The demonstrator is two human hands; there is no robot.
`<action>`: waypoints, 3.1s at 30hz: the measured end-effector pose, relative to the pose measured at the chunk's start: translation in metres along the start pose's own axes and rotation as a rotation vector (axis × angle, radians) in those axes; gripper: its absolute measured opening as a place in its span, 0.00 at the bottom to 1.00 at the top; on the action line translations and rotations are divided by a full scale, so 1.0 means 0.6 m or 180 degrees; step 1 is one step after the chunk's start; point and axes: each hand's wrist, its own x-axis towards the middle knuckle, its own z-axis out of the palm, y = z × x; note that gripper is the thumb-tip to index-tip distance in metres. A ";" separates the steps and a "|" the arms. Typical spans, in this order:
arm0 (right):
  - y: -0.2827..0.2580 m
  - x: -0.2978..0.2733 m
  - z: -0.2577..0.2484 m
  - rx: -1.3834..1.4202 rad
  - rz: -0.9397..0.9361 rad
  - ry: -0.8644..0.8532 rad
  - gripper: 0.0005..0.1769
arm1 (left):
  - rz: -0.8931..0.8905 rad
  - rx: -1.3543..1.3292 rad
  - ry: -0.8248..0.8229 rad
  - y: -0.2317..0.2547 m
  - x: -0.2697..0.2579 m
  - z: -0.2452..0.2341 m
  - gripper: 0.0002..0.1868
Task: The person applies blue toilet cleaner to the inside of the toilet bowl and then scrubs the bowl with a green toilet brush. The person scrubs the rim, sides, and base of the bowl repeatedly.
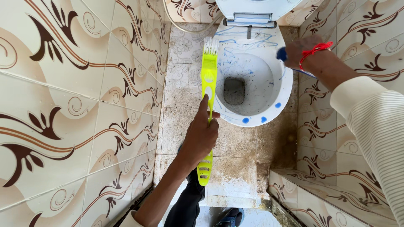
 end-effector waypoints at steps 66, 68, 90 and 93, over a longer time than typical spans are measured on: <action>-0.108 -0.103 -0.050 0.3593 0.0045 0.0688 0.30 | 0.0132 0.0019 0.0000 0.019 -0.008 -0.006 0.40; -0.117 -0.145 -0.025 0.4590 0.0094 0.1152 0.32 | 0.0172 -0.0211 -0.0071 0.019 -0.028 0.000 0.40; -0.161 -0.462 0.054 0.6690 0.0631 0.1330 0.33 | -0.0091 -0.0648 -0.0203 -0.033 -0.217 0.035 0.43; -0.170 -0.483 0.066 0.6681 0.0795 0.1049 0.31 | -0.0067 -0.0705 -0.0155 -0.043 -0.223 0.044 0.43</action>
